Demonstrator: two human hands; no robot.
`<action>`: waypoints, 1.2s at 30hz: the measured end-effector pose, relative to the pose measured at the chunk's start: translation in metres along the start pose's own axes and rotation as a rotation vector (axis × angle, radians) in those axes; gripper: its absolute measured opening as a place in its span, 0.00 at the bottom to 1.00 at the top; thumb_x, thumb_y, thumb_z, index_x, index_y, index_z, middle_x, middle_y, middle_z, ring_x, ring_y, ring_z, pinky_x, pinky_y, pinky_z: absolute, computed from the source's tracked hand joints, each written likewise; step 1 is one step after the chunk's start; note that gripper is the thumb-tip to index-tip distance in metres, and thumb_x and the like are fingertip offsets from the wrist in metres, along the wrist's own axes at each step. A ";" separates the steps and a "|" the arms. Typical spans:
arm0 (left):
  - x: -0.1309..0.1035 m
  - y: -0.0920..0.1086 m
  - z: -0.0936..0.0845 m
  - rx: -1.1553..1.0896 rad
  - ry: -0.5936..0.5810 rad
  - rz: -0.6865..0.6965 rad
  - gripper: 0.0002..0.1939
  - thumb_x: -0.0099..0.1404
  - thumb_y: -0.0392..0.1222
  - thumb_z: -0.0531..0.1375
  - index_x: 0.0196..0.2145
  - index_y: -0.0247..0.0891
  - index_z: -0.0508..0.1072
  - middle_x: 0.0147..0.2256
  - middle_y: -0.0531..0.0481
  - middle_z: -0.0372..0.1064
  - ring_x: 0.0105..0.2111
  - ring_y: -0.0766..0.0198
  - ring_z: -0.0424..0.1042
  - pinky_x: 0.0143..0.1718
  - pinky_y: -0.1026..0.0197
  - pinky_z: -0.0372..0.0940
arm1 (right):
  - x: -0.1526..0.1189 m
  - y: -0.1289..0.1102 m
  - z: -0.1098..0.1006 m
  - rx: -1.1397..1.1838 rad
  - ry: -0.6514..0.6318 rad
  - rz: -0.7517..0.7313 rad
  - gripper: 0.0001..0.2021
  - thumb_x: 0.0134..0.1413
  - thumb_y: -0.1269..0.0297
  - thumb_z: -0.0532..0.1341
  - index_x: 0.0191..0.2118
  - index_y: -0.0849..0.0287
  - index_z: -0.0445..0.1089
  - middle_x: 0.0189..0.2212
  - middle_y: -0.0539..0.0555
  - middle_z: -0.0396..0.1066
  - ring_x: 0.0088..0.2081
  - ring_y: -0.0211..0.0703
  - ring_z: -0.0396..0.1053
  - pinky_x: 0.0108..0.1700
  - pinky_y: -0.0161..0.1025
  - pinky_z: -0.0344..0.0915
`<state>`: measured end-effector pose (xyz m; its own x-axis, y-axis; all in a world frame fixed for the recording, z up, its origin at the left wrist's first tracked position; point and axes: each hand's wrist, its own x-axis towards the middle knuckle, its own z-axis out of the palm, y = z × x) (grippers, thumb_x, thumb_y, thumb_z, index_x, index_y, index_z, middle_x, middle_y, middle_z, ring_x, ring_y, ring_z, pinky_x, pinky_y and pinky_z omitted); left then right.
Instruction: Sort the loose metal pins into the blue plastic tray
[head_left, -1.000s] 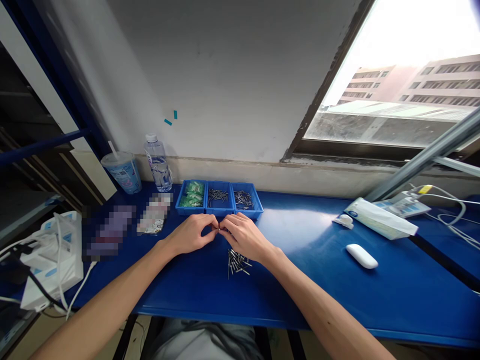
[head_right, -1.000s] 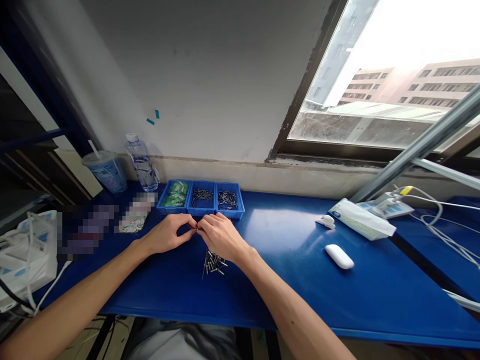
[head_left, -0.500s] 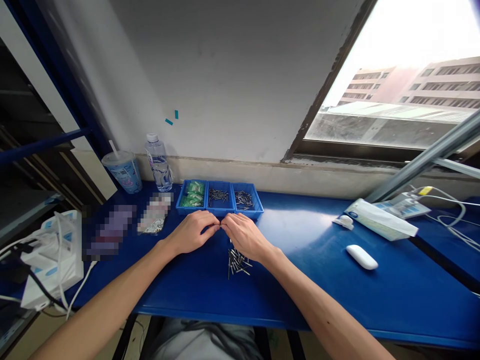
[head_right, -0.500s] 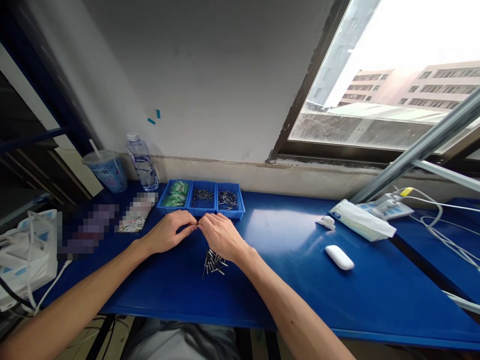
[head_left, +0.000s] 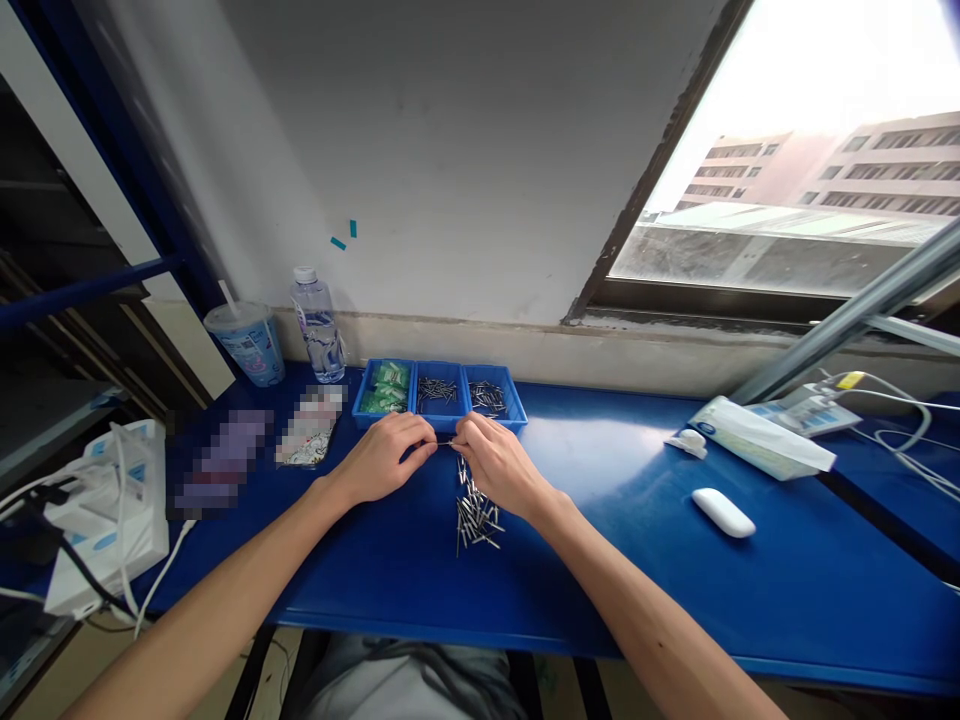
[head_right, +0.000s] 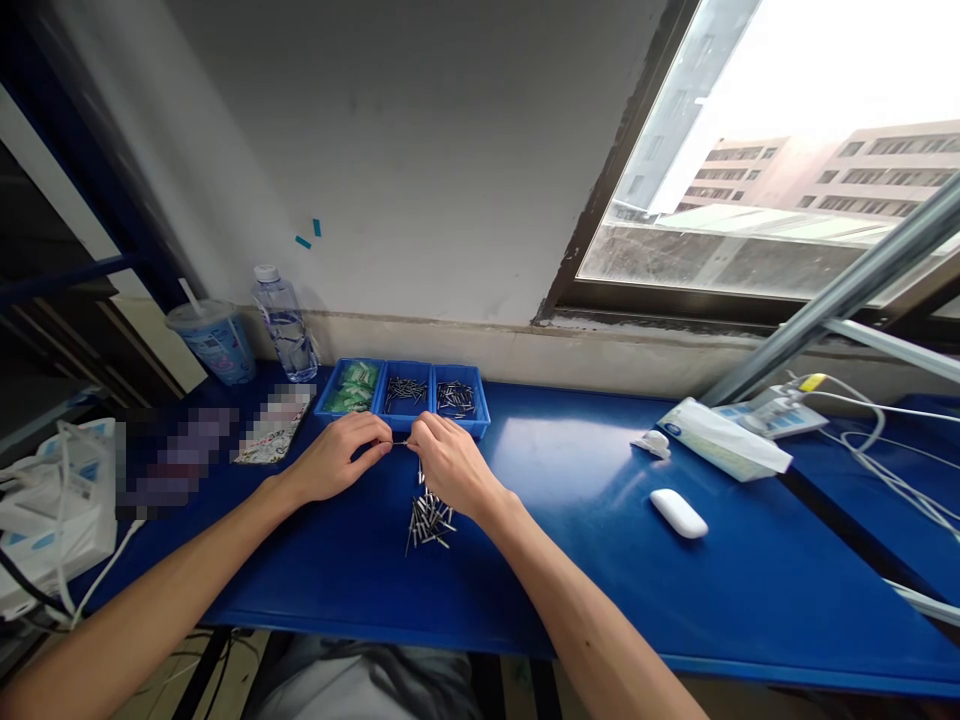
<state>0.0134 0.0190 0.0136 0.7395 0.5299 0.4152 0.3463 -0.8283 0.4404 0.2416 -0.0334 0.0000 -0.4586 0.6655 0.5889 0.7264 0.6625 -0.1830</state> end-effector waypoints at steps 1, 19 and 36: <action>0.000 0.000 0.000 0.001 0.000 0.001 0.11 0.79 0.43 0.53 0.41 0.39 0.73 0.43 0.48 0.77 0.43 0.57 0.74 0.48 0.53 0.62 | 0.000 0.000 0.000 -0.005 0.002 -0.003 0.11 0.75 0.72 0.48 0.38 0.55 0.60 0.36 0.55 0.67 0.34 0.45 0.63 0.37 0.41 0.62; -0.001 0.004 0.004 -0.006 -0.003 0.028 0.10 0.78 0.39 0.53 0.41 0.39 0.73 0.42 0.46 0.77 0.43 0.56 0.74 0.48 0.53 0.64 | -0.005 -0.001 0.011 0.124 -0.029 0.044 0.09 0.76 0.70 0.49 0.40 0.55 0.61 0.34 0.54 0.72 0.32 0.43 0.69 0.37 0.39 0.61; 0.000 0.003 -0.001 0.005 0.159 0.094 0.10 0.78 0.40 0.55 0.39 0.38 0.74 0.40 0.49 0.77 0.40 0.59 0.74 0.46 0.55 0.63 | 0.000 0.001 -0.009 0.003 0.214 -0.097 0.14 0.76 0.70 0.51 0.38 0.56 0.71 0.35 0.54 0.79 0.35 0.41 0.75 0.39 0.38 0.67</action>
<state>0.0136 0.0169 0.0160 0.6685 0.4720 0.5748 0.2831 -0.8762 0.3902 0.2473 -0.0356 0.0073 -0.4064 0.5109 0.7575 0.6828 0.7207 -0.1198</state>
